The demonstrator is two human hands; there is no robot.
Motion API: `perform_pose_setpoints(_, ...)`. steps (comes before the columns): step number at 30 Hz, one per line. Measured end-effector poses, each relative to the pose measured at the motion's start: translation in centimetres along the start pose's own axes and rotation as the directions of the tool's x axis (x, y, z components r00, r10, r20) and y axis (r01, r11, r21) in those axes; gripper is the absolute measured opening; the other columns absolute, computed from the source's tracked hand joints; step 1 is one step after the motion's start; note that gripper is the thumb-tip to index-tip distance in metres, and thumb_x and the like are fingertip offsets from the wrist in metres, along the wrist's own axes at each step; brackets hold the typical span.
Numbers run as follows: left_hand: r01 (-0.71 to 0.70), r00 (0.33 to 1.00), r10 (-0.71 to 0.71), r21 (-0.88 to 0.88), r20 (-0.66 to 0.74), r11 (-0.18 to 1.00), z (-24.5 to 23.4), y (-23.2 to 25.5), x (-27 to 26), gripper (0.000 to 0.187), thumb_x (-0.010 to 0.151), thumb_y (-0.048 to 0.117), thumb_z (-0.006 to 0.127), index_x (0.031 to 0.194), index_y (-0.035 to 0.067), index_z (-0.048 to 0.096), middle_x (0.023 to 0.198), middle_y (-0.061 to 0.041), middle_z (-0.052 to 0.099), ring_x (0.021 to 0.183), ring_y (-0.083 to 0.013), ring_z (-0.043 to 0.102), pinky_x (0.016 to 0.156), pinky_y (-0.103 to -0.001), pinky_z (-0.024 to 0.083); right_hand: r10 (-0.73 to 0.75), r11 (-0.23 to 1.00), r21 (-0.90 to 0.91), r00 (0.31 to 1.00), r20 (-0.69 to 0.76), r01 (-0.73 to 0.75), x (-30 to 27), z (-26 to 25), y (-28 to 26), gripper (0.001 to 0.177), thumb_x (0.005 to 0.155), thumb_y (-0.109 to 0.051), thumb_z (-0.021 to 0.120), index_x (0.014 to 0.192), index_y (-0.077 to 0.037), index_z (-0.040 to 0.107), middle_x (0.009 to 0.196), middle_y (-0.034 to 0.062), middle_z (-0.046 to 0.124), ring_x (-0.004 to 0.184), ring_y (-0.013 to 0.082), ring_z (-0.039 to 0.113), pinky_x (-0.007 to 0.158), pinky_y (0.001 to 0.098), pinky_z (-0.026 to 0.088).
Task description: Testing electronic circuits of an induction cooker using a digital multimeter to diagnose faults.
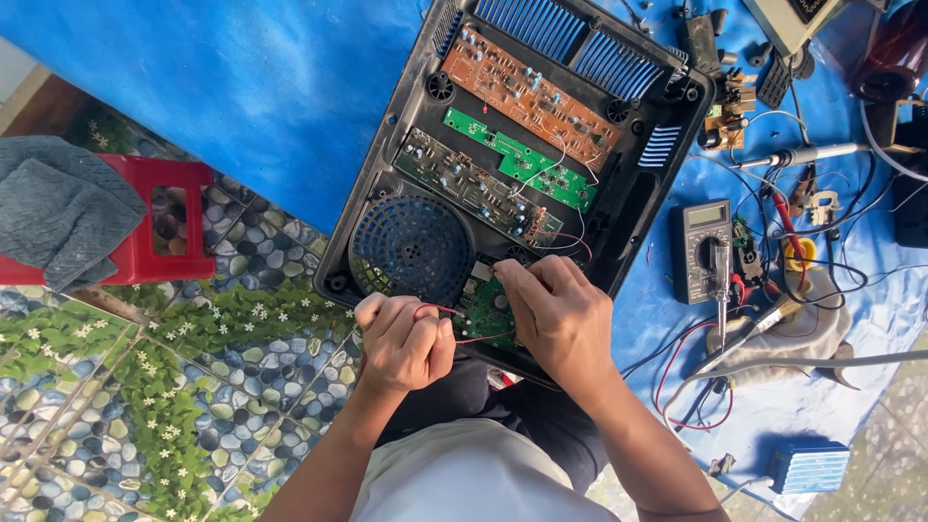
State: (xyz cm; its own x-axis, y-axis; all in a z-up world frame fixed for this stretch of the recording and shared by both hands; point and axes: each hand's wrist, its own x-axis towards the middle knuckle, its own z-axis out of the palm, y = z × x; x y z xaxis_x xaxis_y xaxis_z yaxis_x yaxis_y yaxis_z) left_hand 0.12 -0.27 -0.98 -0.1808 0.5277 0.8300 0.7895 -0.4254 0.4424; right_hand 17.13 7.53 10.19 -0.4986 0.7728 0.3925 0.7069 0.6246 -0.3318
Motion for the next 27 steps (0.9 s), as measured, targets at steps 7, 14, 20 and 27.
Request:
perform_pose_setpoints(7,0.005,1.000,-0.005,-0.017,-0.002,1.000,-0.1,0.3,0.6,0.037,0.100,0.019,0.061,0.064,0.013,0.055,0.060,-0.002,0.054,0.057,-0.0172,0.058,0.079,-0.033,0.039,-0.191,0.966,-0.154,0.974,0.121,0.208,1.6,-0.9,-0.2,0.015,0.094,-0.003,0.070,0.098,-0.016,0.078,0.076,0.0031,0.054,0.062,0.0203,0.055,0.048,0.0276,0.047)
perform_pose_setpoints(14,0.068,0.997,-0.067,-0.045,0.025,0.997,-0.5,0.9,2.2,0.037,0.102,0.015,0.059,0.066,0.012,0.056,0.061,-0.003,0.054,0.057,-0.0188,0.056,0.079,-0.033,0.038,-0.335,0.899,-0.201,0.906,0.258,0.389,4.3,-0.6,-1.0,0.018,0.096,-0.002,0.060,0.092,-0.016,0.070,0.081,0.0044,0.050,0.072,0.0237,0.053,0.057,0.0311,0.046)
perform_pose_setpoints(20,0.050,0.999,-0.049,-0.057,0.011,0.997,-0.6,0.8,2.2,0.035,0.103,0.015,0.060,0.068,0.011,0.056,0.063,-0.004,0.054,0.060,-0.0203,0.059,0.078,-0.033,0.036,-0.384,0.866,-0.210,0.873,0.301,0.453,6.3,-0.1,-1.6,0.024,0.093,0.001,0.061,0.075,-0.013,0.064,0.079,0.0036,0.050,0.071,0.0231,0.051,0.058,0.0317,0.040)
perform_pose_setpoints(27,0.046,0.999,-0.045,-0.058,0.009,0.997,-0.8,0.6,1.6,0.036,0.102,0.017,0.062,0.067,0.011,0.056,0.065,-0.005,0.055,0.061,-0.0205,0.060,0.078,-0.034,0.037,-0.331,0.912,-0.101,0.860,0.389,0.397,4.5,1.4,0.3,0.023,0.096,-0.005,0.060,0.079,-0.017,0.070,0.084,0.0021,0.064,0.077,0.0234,0.067,0.066,0.0326,0.050)
